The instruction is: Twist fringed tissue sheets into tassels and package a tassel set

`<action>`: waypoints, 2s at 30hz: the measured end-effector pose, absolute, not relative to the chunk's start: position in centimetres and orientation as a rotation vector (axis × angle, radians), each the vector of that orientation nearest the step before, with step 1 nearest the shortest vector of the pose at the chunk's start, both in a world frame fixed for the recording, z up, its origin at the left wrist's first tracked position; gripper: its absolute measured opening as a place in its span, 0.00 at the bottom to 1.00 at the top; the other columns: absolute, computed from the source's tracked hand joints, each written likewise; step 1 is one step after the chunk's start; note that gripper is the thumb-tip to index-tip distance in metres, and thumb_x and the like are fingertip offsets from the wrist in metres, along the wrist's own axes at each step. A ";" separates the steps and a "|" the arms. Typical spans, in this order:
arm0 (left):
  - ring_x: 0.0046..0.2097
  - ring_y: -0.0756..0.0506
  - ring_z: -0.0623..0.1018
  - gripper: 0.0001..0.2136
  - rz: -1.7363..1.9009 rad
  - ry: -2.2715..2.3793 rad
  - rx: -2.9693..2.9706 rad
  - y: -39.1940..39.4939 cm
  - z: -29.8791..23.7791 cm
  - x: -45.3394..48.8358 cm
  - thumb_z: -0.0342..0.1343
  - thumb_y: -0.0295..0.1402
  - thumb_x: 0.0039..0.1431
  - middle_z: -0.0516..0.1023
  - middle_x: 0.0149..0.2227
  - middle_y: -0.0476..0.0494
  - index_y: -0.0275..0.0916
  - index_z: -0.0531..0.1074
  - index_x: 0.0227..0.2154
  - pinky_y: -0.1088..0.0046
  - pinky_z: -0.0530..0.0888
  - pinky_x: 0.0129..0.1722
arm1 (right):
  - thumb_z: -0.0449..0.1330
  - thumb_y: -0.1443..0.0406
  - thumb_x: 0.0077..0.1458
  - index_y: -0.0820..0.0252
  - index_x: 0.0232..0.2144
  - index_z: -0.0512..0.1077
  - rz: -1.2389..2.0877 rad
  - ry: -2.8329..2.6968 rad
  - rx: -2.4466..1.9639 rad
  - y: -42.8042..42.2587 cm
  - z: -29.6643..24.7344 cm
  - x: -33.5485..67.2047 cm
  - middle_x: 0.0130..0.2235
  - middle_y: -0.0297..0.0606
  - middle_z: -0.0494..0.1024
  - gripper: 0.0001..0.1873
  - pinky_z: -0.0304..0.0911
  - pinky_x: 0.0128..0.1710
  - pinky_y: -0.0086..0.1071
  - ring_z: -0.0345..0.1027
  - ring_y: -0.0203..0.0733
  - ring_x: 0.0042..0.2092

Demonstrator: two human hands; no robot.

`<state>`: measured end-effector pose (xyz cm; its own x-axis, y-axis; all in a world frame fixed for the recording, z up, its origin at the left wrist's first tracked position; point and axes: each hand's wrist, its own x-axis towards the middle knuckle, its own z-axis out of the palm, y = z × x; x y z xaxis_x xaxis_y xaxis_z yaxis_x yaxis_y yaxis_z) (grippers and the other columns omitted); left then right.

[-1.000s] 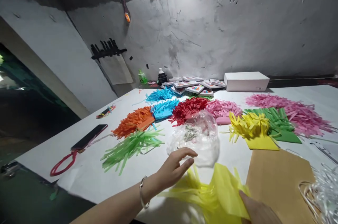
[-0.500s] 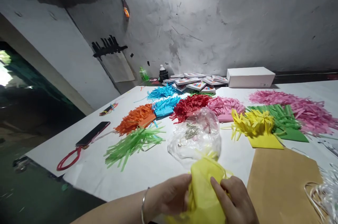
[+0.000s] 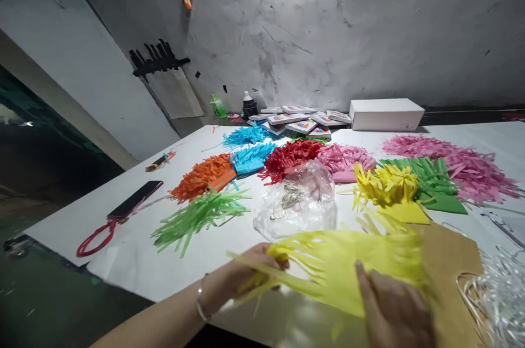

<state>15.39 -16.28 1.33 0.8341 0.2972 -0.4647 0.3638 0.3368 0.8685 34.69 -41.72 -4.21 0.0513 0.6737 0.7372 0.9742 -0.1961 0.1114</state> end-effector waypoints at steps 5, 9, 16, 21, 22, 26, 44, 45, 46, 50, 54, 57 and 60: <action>0.47 0.41 0.76 0.17 0.375 0.842 1.483 -12.5 2.1 9.6 0.61 0.34 0.53 0.77 0.46 0.40 0.39 0.73 0.47 0.63 0.73 0.48 | 0.47 0.79 0.56 0.66 0.56 0.71 -0.778 -1.979 -1.918 -37.4 -8.2 28.6 0.59 0.46 0.75 0.28 0.63 0.60 0.42 0.67 0.48 0.61; 0.62 0.37 0.66 0.19 0.599 0.527 2.178 -16.1 2.0 7.8 0.60 0.32 0.60 0.70 0.58 0.37 0.43 0.69 0.54 0.55 0.62 0.62 | 0.49 0.75 0.61 0.70 0.58 0.68 -0.651 -1.914 -2.002 -35.8 -8.9 26.2 0.62 0.52 0.70 0.24 0.67 0.57 0.47 0.66 0.55 0.62; 0.46 0.42 0.75 0.06 0.255 0.065 2.587 -20.2 -1.9 10.4 0.54 0.30 0.67 0.79 0.45 0.41 0.39 0.72 0.44 0.63 0.71 0.49 | 0.54 0.64 0.67 0.62 0.55 0.72 -0.400 -1.863 -1.830 -37.9 -7.6 27.2 0.60 0.48 0.73 0.17 0.69 0.58 0.41 0.68 0.49 0.60; 0.49 0.43 0.72 0.06 0.205 0.107 2.449 -18.9 -1.7 10.1 0.52 0.30 0.69 0.78 0.47 0.42 0.40 0.73 0.44 0.63 0.68 0.52 | 0.54 0.63 0.68 0.58 0.47 0.76 -0.206 -1.720 -1.793 -40.3 -5.4 28.2 0.52 0.42 0.79 0.12 0.67 0.57 0.30 0.74 0.41 0.55; 0.49 0.43 0.72 0.06 0.193 0.114 2.429 -18.8 -1.6 10.0 0.52 0.29 0.69 0.78 0.48 0.42 0.40 0.73 0.44 0.63 0.67 0.52 | 0.54 0.63 0.68 0.58 0.46 0.76 -0.180 -1.694 -1.800 -40.3 -5.1 28.2 0.51 0.41 0.80 0.12 0.67 0.57 0.30 0.74 0.40 0.55; 0.49 0.43 0.73 0.06 0.185 0.130 2.376 -18.9 -1.3 10.1 0.52 0.29 0.69 0.78 0.47 0.42 0.41 0.74 0.43 0.63 0.67 0.53 | 0.56 0.64 0.66 0.56 0.45 0.75 -0.061 -1.600 -1.832 -39.7 -5.0 27.8 0.47 0.40 0.80 0.09 0.70 0.55 0.31 0.73 0.41 0.54; 0.45 0.41 0.73 0.04 0.186 0.249 2.451 -19.8 -1.0 11.1 0.56 0.30 0.65 0.79 0.42 0.42 0.40 0.76 0.39 0.62 0.71 0.47 | 0.55 0.61 0.65 0.54 0.29 0.72 0.428 -1.252 -1.945 -39.0 -3.4 27.6 0.40 0.40 0.79 0.12 0.72 0.30 0.26 0.76 0.43 0.42; 0.44 0.41 0.74 0.06 0.207 0.247 2.462 -19.8 -1.1 11.2 0.54 0.28 0.66 0.79 0.41 0.42 0.40 0.76 0.38 0.62 0.72 0.46 | 0.55 0.62 0.66 0.54 0.30 0.72 0.359 -1.268 -1.962 -38.9 -3.3 27.4 0.41 0.40 0.79 0.11 0.73 0.31 0.28 0.76 0.43 0.42; 0.44 0.42 0.74 0.08 0.229 0.248 2.468 -19.8 -1.3 11.3 0.52 0.27 0.66 0.79 0.40 0.42 0.40 0.77 0.38 0.63 0.72 0.46 | 0.55 0.61 0.66 0.54 0.33 0.72 0.246 -1.307 -1.974 -38.6 -3.3 27.1 0.42 0.41 0.79 0.10 0.73 0.35 0.30 0.76 0.44 0.43; 0.43 0.42 0.75 0.08 0.285 0.242 2.452 -19.6 -2.0 11.5 0.51 0.26 0.66 0.81 0.40 0.42 0.40 0.76 0.38 0.64 0.73 0.45 | 0.56 0.66 0.64 0.62 0.53 0.71 -0.256 -1.674 -1.902 -37.3 -3.8 26.8 0.51 0.45 0.79 0.15 0.63 0.57 0.45 0.72 0.49 0.54; 0.41 0.42 0.77 0.09 0.241 0.276 2.423 -19.1 -2.0 11.3 0.50 0.24 0.66 0.81 0.39 0.43 0.39 0.76 0.39 0.66 0.73 0.42 | 0.51 0.74 0.64 0.60 0.48 0.72 -0.273 -1.792 -1.846 -36.5 -4.8 27.7 0.43 0.38 0.81 0.15 0.61 0.55 0.40 0.73 0.43 0.48; 0.39 0.43 0.78 0.09 0.122 0.425 2.451 -18.6 -1.6 11.9 0.50 0.25 0.66 0.81 0.37 0.44 0.39 0.75 0.37 0.70 0.73 0.39 | 0.51 0.71 0.65 0.56 0.41 0.71 -0.136 -1.655 -1.968 -36.5 -4.9 28.5 0.35 0.35 0.78 0.10 0.64 0.41 0.36 0.73 0.42 0.39; 0.38 0.44 0.79 0.10 0.003 0.542 2.516 -17.8 -1.1 13.5 0.49 0.28 0.68 0.80 0.36 0.44 0.39 0.75 0.35 0.71 0.72 0.37 | 0.49 0.68 0.66 0.54 0.32 0.70 -0.154 -1.584 -2.127 -36.2 -4.6 28.9 0.29 0.34 0.75 0.12 0.60 0.33 0.36 0.70 0.43 0.31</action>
<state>13.50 -17.80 -1.15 0.9181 0.3804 -0.1111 0.3790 -0.7613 0.5261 28.87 -36.16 -4.58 0.3238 0.8726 0.3658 0.9267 -0.2146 -0.3084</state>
